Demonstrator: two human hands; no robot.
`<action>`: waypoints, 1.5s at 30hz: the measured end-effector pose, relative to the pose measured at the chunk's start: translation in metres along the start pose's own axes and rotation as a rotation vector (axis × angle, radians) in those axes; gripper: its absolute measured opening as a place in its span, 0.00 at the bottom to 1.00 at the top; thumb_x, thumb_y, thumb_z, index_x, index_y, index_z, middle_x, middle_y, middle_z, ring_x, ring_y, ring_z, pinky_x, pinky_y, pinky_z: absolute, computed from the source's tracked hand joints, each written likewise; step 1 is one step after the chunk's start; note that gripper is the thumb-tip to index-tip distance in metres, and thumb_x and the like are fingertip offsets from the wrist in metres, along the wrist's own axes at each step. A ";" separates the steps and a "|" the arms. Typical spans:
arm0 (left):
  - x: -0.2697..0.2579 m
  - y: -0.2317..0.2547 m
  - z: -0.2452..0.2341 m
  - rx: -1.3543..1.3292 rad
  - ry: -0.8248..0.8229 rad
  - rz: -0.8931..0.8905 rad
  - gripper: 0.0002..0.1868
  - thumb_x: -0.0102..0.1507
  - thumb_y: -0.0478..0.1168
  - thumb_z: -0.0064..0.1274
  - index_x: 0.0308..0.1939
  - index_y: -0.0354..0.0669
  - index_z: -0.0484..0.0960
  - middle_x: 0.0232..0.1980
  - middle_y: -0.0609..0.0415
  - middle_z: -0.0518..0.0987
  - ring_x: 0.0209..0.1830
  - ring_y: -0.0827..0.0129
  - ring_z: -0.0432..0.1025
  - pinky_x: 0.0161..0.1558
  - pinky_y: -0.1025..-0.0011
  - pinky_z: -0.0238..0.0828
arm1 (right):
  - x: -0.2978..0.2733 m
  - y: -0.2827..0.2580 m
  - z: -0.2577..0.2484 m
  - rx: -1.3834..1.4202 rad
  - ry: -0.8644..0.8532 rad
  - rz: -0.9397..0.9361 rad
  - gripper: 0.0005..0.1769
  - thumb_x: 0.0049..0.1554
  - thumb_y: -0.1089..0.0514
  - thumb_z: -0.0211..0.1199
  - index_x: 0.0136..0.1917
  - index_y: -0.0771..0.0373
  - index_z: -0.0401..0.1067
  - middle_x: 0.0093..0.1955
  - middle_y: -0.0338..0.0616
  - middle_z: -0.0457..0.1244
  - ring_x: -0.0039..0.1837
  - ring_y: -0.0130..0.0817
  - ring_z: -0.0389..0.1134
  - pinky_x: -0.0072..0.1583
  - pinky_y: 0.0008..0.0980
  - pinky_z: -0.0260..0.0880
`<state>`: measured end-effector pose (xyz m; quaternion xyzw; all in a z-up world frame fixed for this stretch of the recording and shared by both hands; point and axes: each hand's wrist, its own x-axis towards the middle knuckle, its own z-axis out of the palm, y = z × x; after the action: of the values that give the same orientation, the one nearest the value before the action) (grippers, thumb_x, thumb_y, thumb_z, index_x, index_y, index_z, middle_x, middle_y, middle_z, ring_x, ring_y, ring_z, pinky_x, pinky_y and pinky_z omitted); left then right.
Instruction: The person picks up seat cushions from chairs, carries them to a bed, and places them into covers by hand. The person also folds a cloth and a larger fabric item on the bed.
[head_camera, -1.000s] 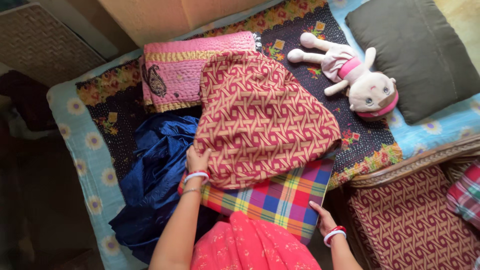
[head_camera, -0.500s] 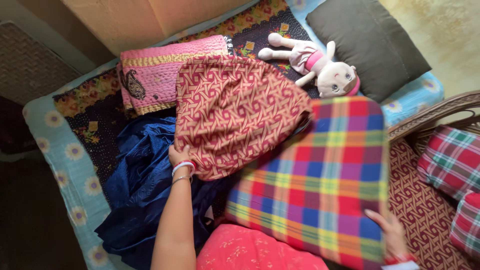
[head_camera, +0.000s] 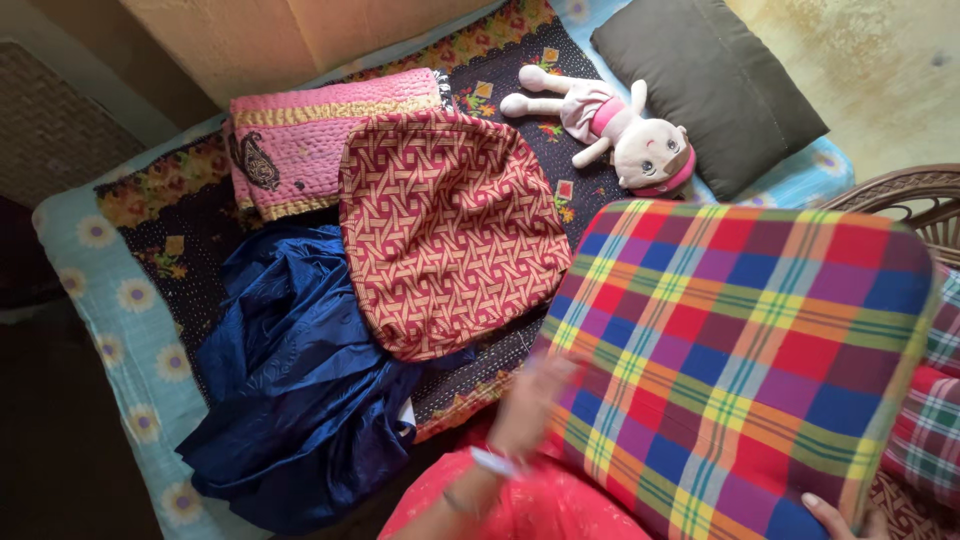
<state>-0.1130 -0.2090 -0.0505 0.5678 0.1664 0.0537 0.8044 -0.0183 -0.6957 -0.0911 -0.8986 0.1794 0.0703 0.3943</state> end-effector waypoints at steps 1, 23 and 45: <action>-0.028 0.043 0.026 0.064 -0.232 0.151 0.18 0.72 0.45 0.42 0.53 0.37 0.83 0.51 0.50 0.83 0.53 0.67 0.75 0.58 0.69 0.70 | -0.006 0.000 -0.002 0.086 0.000 -0.062 0.40 0.53 0.62 0.71 0.75 0.76 0.61 0.64 0.65 0.65 0.64 0.51 0.69 0.62 0.44 0.69; -0.084 0.206 -0.002 0.646 -0.391 1.002 0.10 0.65 0.40 0.54 0.45 0.43 0.89 0.60 0.47 0.82 0.68 0.57 0.71 0.67 0.60 0.68 | -0.038 -0.086 0.091 0.971 -0.741 0.499 0.34 0.55 0.46 0.52 0.69 0.69 0.63 0.59 0.57 0.69 0.58 0.49 0.73 0.58 0.50 0.74; -0.046 -0.120 -0.247 -0.104 0.390 -0.232 0.34 0.58 0.43 0.65 0.67 0.37 0.74 0.58 0.49 0.81 0.54 0.66 0.76 0.57 0.66 0.72 | 0.098 -0.137 0.207 0.274 -0.847 -0.075 0.37 0.50 0.56 0.63 0.72 0.60 0.62 0.62 0.46 0.66 0.60 0.36 0.67 0.61 0.37 0.68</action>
<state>-0.2500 -0.0421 -0.2263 0.4817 0.3801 0.0780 0.7858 0.1270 -0.4844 -0.1644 -0.7359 -0.0226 0.3932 0.5508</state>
